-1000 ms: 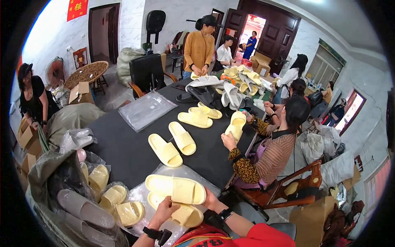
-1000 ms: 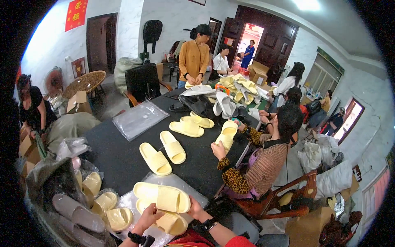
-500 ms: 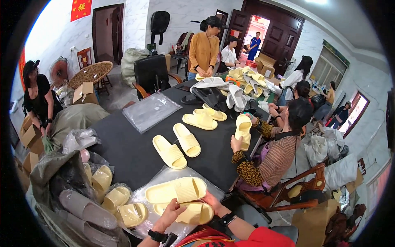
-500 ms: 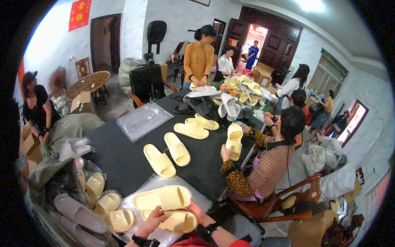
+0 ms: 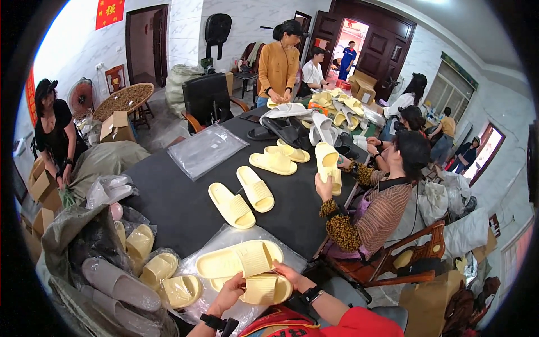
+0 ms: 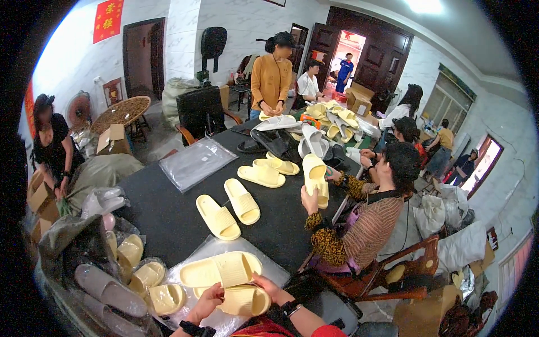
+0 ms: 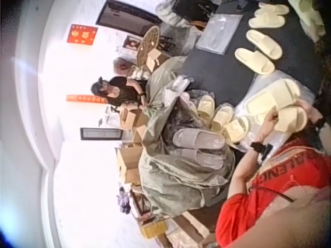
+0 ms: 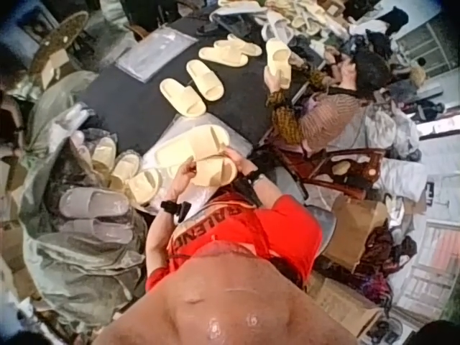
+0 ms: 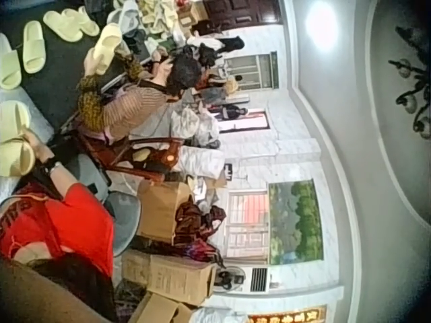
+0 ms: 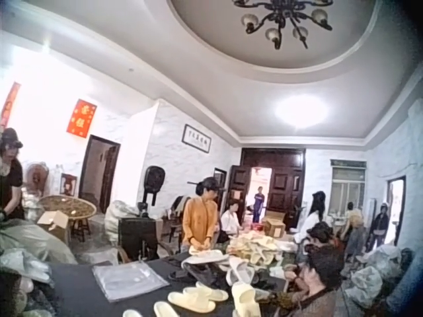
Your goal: The recorder is sorting and placing pairs of slippers/slides into plastic bags for packaging in a footwear manufacturing environment.
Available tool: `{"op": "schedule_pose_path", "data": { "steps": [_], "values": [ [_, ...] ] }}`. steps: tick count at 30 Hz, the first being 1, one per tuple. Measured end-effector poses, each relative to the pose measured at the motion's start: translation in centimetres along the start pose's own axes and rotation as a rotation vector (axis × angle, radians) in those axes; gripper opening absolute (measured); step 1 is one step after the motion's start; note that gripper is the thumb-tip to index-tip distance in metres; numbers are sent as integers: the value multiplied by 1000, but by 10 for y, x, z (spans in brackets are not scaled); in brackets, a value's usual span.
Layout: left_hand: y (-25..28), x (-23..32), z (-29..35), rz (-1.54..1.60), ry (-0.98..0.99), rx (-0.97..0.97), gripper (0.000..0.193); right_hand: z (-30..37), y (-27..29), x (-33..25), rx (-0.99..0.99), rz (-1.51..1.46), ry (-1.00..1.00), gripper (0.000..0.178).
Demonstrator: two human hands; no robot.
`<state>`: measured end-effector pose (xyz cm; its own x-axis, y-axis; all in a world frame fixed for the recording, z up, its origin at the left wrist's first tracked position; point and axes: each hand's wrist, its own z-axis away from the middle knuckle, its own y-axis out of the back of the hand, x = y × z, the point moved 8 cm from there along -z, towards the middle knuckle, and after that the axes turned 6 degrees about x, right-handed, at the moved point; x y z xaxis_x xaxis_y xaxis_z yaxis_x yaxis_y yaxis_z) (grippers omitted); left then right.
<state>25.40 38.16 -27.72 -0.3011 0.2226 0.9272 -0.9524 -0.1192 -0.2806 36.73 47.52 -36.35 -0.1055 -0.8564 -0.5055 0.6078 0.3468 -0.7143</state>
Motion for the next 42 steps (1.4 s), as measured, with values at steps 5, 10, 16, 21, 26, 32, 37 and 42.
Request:
{"op": "schedule_pose_path", "data": {
  "steps": [5,10,16,21,26,32,37,42],
  "values": [
    [10,-14,-7,39,-3,90,66,-3,21,4,194,309,-82,42],
    [12,-35,-16,-5,-30,40,62,-3,37,18,240,443,-76,43],
    [31,-3,-8,-1247,-300,365,35,1,25,17,246,350,-12,38],
    [18,26,-12,-1252,-658,429,18,4,16,12,221,360,-19,40],
    [-7,28,-11,-1186,-642,293,8,21,16,-9,312,188,10,45],
    [17,2,-14,-983,-361,463,5,40,-3,-43,181,250,292,52],
    [18,23,-16,-852,-289,470,9,24,22,-24,-25,288,362,51],
    [28,27,-19,-952,-376,461,8,18,19,-27,-19,371,370,41]
  ]
}}
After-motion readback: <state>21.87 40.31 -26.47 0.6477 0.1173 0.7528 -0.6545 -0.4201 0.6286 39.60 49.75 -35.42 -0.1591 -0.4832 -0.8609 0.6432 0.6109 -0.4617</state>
